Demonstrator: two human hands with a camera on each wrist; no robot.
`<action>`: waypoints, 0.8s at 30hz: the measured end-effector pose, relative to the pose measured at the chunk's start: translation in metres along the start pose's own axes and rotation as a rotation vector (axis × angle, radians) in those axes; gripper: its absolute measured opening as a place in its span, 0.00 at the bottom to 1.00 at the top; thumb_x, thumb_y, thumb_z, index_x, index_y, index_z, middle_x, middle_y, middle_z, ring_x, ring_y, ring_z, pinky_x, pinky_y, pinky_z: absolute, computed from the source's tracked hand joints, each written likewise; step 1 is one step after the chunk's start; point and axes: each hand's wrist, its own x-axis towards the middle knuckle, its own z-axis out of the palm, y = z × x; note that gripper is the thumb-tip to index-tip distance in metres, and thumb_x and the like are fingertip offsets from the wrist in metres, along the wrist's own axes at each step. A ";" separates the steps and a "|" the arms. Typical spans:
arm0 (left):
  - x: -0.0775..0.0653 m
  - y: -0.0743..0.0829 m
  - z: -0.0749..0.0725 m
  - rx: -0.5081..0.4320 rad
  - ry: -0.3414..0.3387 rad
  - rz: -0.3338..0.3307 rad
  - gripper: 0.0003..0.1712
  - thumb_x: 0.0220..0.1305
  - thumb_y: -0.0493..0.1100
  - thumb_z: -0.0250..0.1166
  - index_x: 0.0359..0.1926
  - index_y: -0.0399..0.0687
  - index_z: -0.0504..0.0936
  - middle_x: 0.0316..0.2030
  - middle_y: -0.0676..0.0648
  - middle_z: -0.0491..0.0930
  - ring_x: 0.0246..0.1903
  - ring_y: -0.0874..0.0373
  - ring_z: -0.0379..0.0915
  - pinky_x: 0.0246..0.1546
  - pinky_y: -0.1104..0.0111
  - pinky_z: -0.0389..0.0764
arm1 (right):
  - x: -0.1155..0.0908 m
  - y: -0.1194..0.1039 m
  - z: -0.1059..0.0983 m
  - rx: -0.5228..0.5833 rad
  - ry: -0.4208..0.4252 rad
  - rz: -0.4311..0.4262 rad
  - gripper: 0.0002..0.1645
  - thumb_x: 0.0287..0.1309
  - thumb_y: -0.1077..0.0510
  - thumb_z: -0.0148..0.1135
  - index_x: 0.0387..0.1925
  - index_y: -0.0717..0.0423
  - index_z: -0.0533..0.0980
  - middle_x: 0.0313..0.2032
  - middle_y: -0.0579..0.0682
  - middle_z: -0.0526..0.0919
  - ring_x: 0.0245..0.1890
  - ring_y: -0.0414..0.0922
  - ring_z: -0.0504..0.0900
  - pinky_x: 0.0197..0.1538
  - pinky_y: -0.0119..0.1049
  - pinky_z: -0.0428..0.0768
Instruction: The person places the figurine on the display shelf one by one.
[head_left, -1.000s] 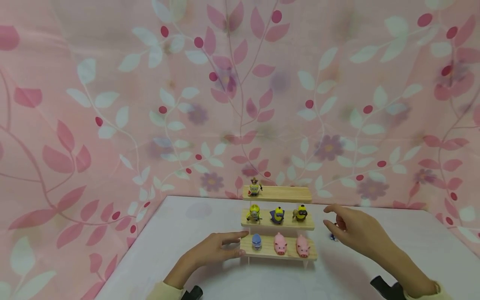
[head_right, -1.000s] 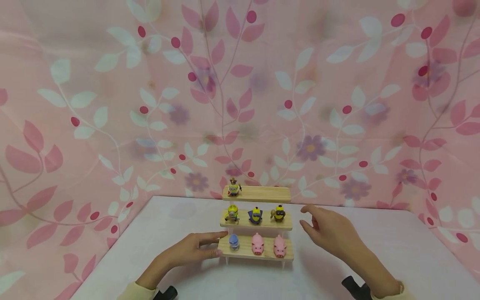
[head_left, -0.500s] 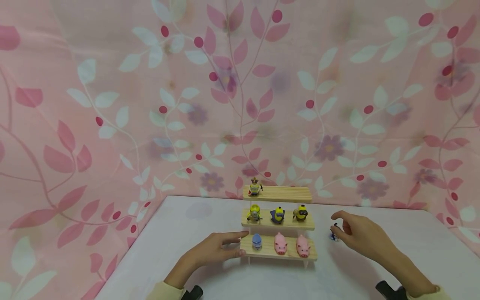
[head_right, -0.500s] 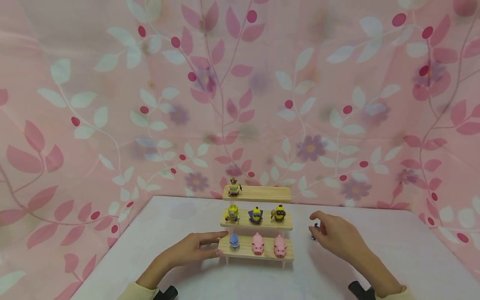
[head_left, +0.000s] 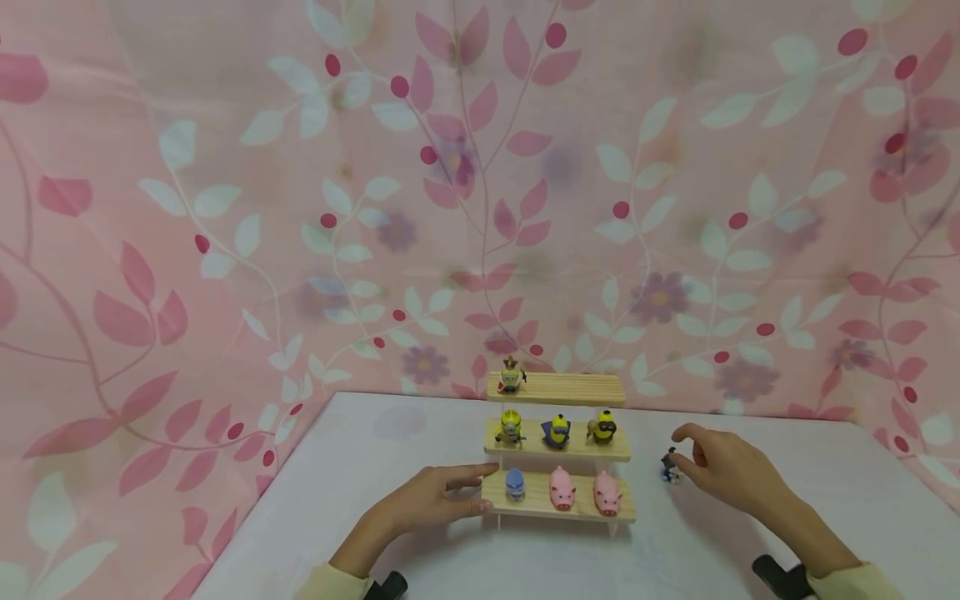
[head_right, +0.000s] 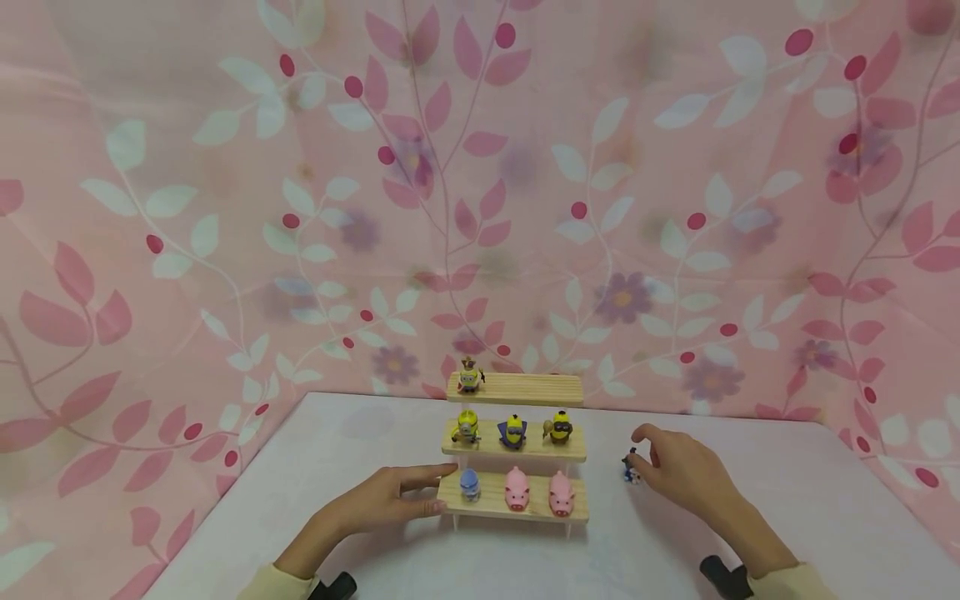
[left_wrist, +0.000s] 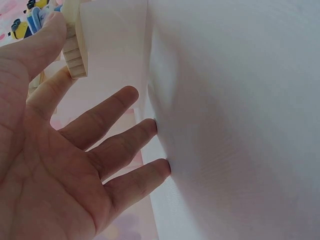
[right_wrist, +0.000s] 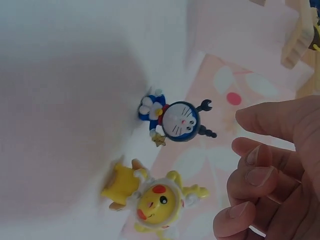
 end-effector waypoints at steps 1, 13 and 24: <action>0.000 0.000 0.000 0.002 0.000 0.001 0.32 0.65 0.62 0.64 0.69 0.69 0.71 0.65 0.54 0.72 0.58 0.56 0.74 0.57 0.47 0.73 | 0.001 0.001 0.001 -0.004 0.001 -0.001 0.15 0.57 0.54 0.70 0.44 0.54 0.80 0.17 0.39 0.65 0.15 0.36 0.61 0.18 0.31 0.60; 0.001 -0.001 0.000 0.039 0.012 0.023 0.32 0.65 0.63 0.63 0.69 0.69 0.71 0.63 0.54 0.73 0.56 0.60 0.75 0.56 0.49 0.74 | 0.007 0.010 0.004 -0.002 -0.028 -0.002 0.14 0.56 0.55 0.70 0.43 0.55 0.79 0.18 0.40 0.67 0.15 0.38 0.64 0.18 0.33 0.63; 0.001 -0.002 0.000 0.038 0.014 0.016 0.32 0.65 0.63 0.63 0.69 0.68 0.72 0.63 0.52 0.74 0.56 0.59 0.76 0.56 0.49 0.74 | 0.017 0.012 0.002 -0.015 -0.127 0.032 0.12 0.55 0.56 0.69 0.41 0.55 0.79 0.21 0.44 0.70 0.18 0.41 0.67 0.20 0.37 0.68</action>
